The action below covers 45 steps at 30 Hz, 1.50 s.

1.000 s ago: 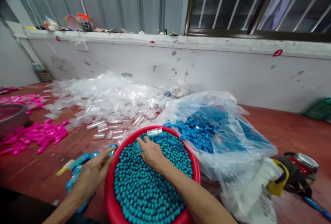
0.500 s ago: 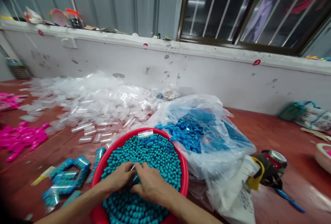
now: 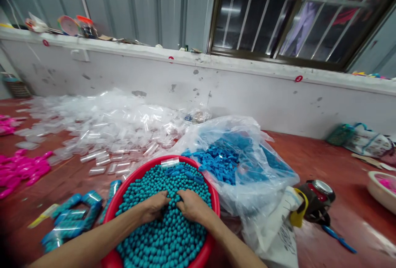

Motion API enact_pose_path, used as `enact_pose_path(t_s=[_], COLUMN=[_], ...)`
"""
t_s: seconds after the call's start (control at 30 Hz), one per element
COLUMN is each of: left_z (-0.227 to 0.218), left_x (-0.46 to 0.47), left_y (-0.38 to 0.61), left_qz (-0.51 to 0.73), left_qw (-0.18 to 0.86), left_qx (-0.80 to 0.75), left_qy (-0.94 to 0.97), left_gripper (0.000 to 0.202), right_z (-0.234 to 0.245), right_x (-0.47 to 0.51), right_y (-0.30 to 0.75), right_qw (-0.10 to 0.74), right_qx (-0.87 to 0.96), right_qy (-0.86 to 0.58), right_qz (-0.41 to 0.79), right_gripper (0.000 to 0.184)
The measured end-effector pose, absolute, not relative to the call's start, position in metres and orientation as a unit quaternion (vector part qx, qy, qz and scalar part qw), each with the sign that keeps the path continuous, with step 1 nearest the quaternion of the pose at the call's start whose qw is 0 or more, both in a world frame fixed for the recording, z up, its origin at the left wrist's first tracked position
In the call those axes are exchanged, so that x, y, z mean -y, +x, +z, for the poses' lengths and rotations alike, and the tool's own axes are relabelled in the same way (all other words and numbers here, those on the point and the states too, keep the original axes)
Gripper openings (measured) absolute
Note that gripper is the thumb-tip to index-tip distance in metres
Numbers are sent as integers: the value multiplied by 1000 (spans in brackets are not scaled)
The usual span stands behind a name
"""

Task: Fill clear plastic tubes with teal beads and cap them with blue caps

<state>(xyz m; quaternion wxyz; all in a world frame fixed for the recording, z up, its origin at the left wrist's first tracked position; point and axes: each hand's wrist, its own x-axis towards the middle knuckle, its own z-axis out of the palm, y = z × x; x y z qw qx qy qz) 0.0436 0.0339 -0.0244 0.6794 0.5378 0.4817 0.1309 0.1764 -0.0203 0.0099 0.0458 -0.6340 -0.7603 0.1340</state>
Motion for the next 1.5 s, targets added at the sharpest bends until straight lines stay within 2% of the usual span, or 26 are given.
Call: enact_pose_path(t_s=[0.17, 0.27, 0.33, 0.43, 0.6, 0.73, 0.87, 1.0, 1.07, 1.17, 1.27, 1.4, 1.5], left_z=[-9, -4, -3, -5, -6, -4, -3, -5, -8, -10, -10, -8, -9], left_x=[-29, -26, -24, -18, -11, -10, -11, -11, -11, -10, -8, -5, -4], left_y=[23, 11, 4, -2, -4, -7, -10, -12, -11, -7, -3, -4, -6], left_qz=[187, 219, 234, 253, 205, 186, 174, 187, 203, 225, 224, 236, 261], left_qw=[756, 775, 772, 738, 739, 768, 786, 791, 778, 759, 740, 719, 710], left_qx=[-414, -386, -388, -410, -449, -446, -414, -388, -394, -400, -417, -417, -401], left_qy=[471, 449, 446, 472, 458, 421, 426, 435, 446, 461, 478, 503, 517], left_gripper=[21, 25, 31, 34, 42, 44, 48, 64, 66, 46, 33, 32, 32], right_z=[24, 15, 8, 4, 12, 22, 22, 13, 10, 10, 12, 15, 18], right_x=[6, -5, -9, -9, 1, 9, 5, -2, -1, 8, 22, 36, 37], right_y=[188, 191, 191, 191, 190, 188, 182, 176, 174, 171, 164, 157, 154], right_qw=[18, 11, 15, 30, 45, 47, 22, -13, 2, 19, 53, 184, 280], right_qx=[685, 662, 666, 682, 705, 716, 820, 851, 832, 797, 813, 829, 779], right_qy=[-728, -749, -746, -728, -699, -693, -572, -522, -552, -603, -579, -512, -514], right_qz=[3, -2, 19, 63, 111, 66, -19, -48, -53, -39, -7, 128, 225], right_gripper=[30, 34, 30, 22, 36, 30, 35, 22, 22, 21, 20, 30, 24])
